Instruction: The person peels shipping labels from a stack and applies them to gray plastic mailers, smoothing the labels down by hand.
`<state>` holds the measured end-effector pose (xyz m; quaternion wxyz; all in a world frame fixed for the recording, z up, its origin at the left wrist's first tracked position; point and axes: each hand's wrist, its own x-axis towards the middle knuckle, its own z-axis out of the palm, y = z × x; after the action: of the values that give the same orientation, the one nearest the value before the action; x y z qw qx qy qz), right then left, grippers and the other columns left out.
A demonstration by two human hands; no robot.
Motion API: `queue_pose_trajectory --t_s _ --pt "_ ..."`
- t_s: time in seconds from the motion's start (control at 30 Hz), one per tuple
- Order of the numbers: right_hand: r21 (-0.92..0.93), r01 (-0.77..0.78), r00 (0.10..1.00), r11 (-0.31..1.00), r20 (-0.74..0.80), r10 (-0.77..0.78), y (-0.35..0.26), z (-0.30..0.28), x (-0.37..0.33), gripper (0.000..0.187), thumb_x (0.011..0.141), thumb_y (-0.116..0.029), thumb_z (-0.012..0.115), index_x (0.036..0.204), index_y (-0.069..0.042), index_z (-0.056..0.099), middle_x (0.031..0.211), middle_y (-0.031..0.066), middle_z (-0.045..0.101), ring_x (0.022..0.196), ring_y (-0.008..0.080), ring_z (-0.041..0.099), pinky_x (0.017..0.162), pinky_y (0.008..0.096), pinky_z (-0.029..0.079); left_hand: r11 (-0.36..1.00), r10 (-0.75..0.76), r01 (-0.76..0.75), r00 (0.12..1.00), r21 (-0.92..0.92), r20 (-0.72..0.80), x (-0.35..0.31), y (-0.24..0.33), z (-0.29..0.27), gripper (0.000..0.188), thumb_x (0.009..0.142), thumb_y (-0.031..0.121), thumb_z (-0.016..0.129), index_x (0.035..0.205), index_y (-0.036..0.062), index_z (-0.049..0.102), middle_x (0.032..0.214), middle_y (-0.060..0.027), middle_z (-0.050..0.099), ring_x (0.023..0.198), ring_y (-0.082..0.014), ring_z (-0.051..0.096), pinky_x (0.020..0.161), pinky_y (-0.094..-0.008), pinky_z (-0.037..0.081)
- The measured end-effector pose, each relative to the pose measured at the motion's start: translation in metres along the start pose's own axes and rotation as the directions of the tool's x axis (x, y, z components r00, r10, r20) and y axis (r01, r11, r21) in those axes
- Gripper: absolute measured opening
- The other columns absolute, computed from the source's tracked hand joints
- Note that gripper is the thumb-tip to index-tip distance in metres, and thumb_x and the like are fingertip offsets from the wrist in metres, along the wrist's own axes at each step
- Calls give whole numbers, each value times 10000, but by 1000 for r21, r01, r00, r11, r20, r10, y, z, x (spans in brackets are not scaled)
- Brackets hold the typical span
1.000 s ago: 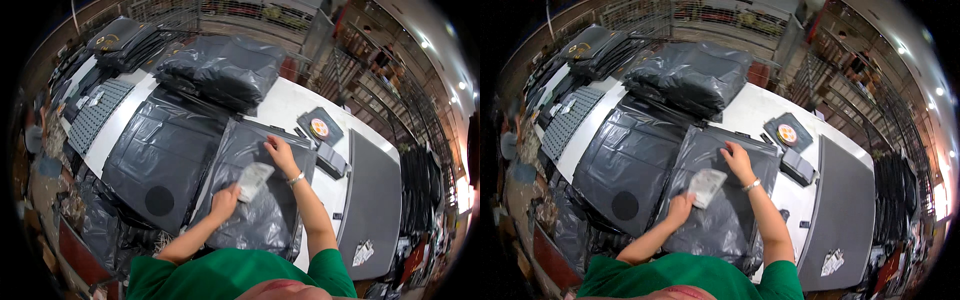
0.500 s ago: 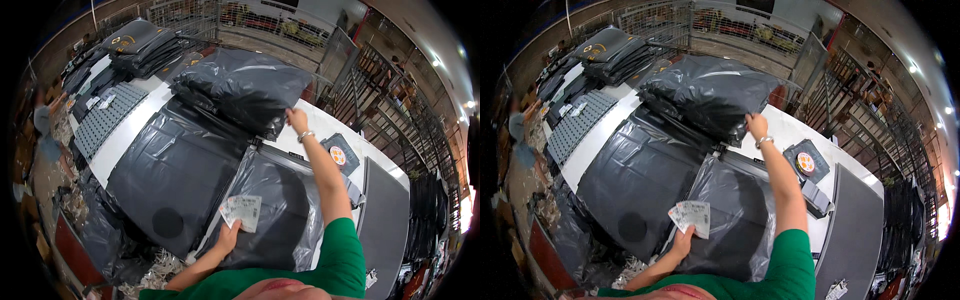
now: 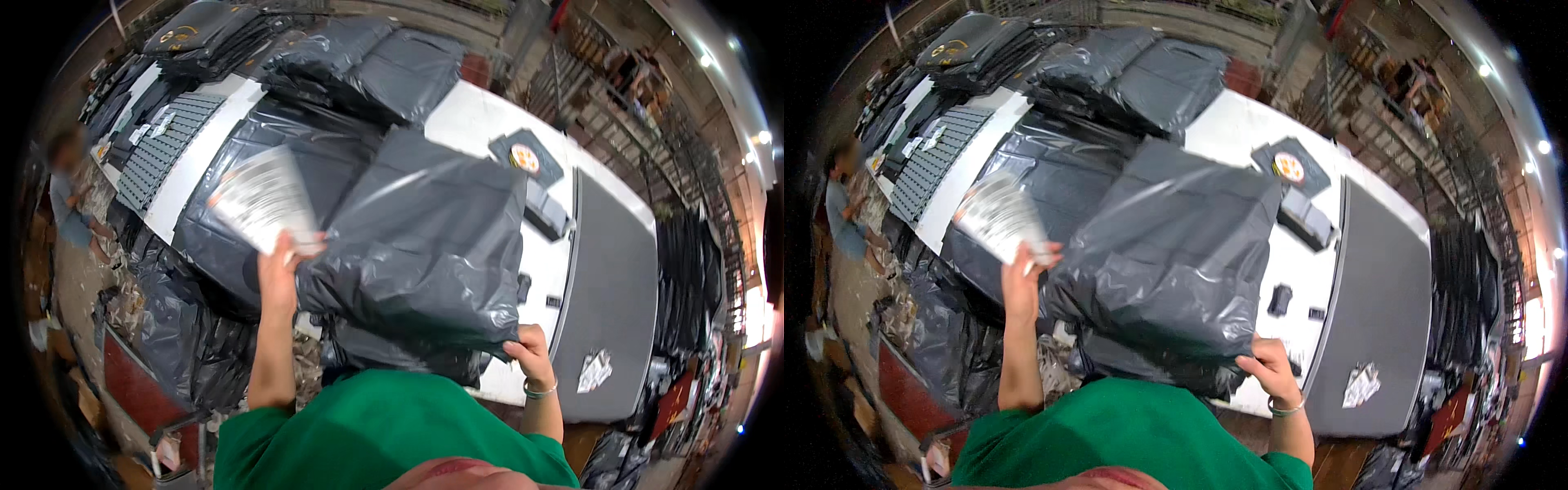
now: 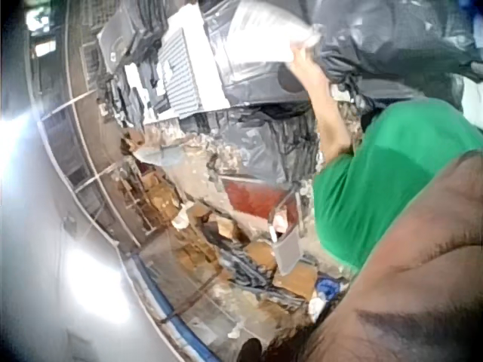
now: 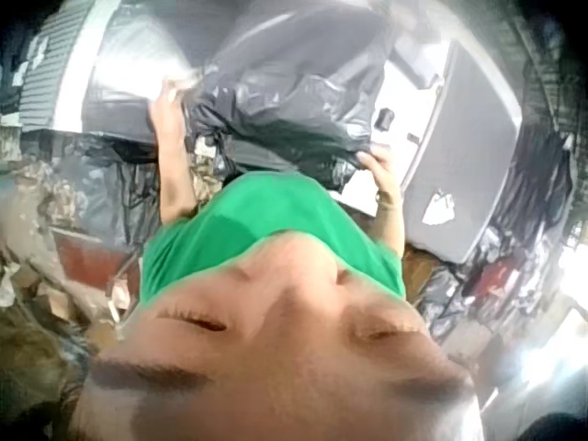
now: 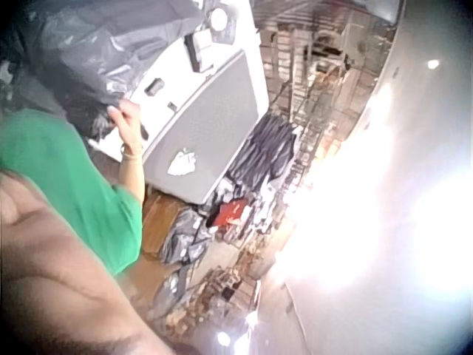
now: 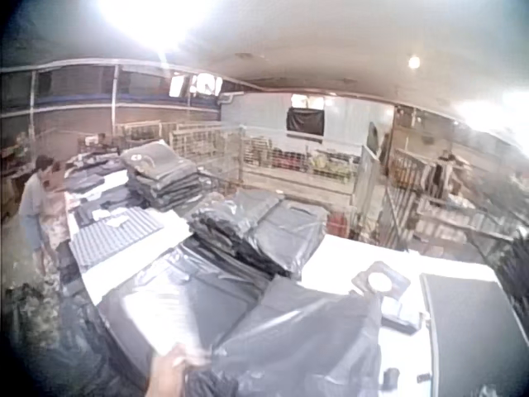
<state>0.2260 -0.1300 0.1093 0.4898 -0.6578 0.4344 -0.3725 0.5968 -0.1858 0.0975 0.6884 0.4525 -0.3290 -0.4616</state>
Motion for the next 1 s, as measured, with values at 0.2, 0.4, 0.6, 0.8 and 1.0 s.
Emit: queue_pose_trajectory --t_s 0.2,0.4,0.6,0.8,1.0 --pt "-141 -274 939 951 175 297 29 25 -54 413 788 -133 599 540 4 298 492 68 194 487 156 198 457 311 258 899 -438 341 714 275 546 -54 -16 73 336 896 199 419 1098 -67 449 911 -145 600 688 -200 627 571 -243 500" --pt "-461 -166 899 872 -435 -59 3 18 -50 129 816 -104 553 873 10 574 791 115 591 690 123 561 645 225 435 931 -365 306 750 199 552 -91 -30 97 264 858 103 477 1061 -65 495 946 -130 590 773 -178 609 638 -253 510" --pt "111 55 872 992 -490 6 -17 71 8 165 759 -72 635 881 29 590 731 41 613 603 47 512 529 191 410 955 -290 271 776 119 560 -107 -26 114 262 862 109 484 1052 -69 514 974 -112 585 846 -155 575 703 -257 488" --pt "180 -22 919 983 -385 91 -35 70 15 159 780 -88 620 882 32 596 683 28 606 527 34 489 468 182 392 969 -244 231 866 83 437 -94 -28 89 303 903 175 435 1065 -67 516 1006 -103 578 929 -127 523 832 -247 388" --pt "192 -26 923 981 -372 97 -35 71 20 172 782 -99 620 883 35 584 675 39 601 517 43 498 442 183 394 989 -54 -21 867 146 495 -91 -18 82 532 754 -57 538 1253 -8 363 1173 -128 480 996 -140 505 880 -263 375"
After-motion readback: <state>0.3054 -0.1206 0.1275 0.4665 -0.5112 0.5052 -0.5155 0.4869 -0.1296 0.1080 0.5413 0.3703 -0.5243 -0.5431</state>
